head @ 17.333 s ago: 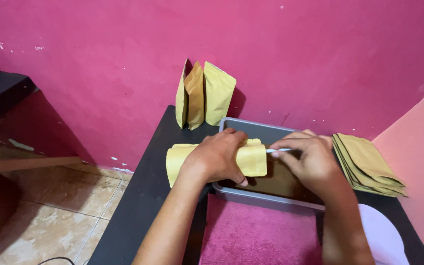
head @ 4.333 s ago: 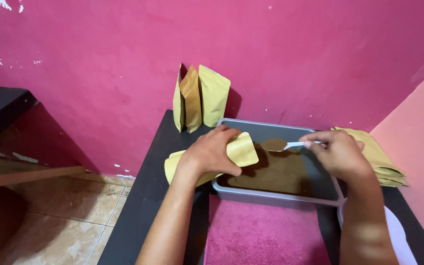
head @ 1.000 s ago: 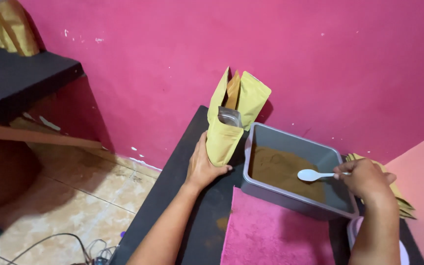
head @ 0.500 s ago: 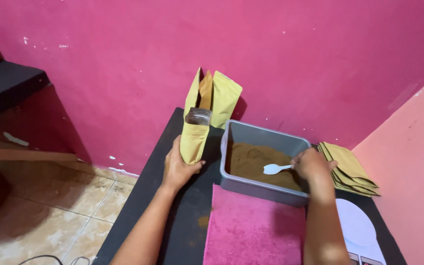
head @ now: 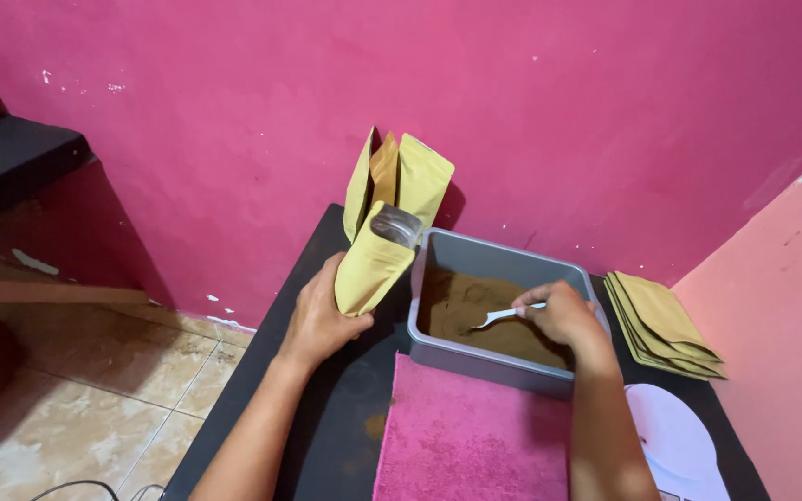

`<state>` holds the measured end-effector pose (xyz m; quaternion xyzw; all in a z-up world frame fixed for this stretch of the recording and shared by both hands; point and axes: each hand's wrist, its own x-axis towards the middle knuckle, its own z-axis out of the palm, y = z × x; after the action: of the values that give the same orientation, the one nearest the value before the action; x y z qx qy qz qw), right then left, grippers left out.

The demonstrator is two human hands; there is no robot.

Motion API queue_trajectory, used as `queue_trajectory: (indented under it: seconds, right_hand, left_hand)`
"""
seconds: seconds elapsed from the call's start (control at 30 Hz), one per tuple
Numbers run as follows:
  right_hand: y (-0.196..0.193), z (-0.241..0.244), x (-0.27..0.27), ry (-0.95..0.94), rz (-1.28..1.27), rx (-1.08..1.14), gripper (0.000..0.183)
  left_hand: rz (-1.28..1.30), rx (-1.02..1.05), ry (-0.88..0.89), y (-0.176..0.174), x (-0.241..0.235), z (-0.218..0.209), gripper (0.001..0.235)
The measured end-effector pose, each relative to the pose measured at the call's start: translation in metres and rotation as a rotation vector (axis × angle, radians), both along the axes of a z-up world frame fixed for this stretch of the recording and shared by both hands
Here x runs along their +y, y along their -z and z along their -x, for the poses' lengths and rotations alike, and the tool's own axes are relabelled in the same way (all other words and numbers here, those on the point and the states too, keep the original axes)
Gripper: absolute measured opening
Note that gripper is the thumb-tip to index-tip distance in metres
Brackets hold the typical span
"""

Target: Filling yellow pouches with ground coffee using a spoon, weighing them on a digital scale, and folding the tops.

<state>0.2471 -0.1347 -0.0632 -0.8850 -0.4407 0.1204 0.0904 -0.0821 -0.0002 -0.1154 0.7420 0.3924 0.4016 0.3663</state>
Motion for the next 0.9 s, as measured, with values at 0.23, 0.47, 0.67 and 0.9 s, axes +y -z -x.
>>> queue_trajectory:
  seconds: [0.23,0.47,0.67,0.9]
  right_hand:
    - [-0.021,-0.007,-0.018,0.060,-0.077,0.009,0.025]
    - [-0.023,-0.025,-0.033,0.075,-0.214,-0.051,0.025]
    - [-0.046,-0.011,-0.052,0.097,-0.409,0.001,0.023]
    - [-0.079,0.029,-0.070,0.057,-0.583,0.080,0.022]
  left_hand:
    - [-0.316,0.278,0.095,0.000,0.007,0.005,0.095]
    - [-0.438,0.500,0.090,0.008,0.007,0.002,0.097]
    - [-0.577,0.580,0.020,0.001,-0.004,-0.003,0.090]
    - [-0.768,0.589,-0.069,-0.005,-0.020,-0.010,0.088]
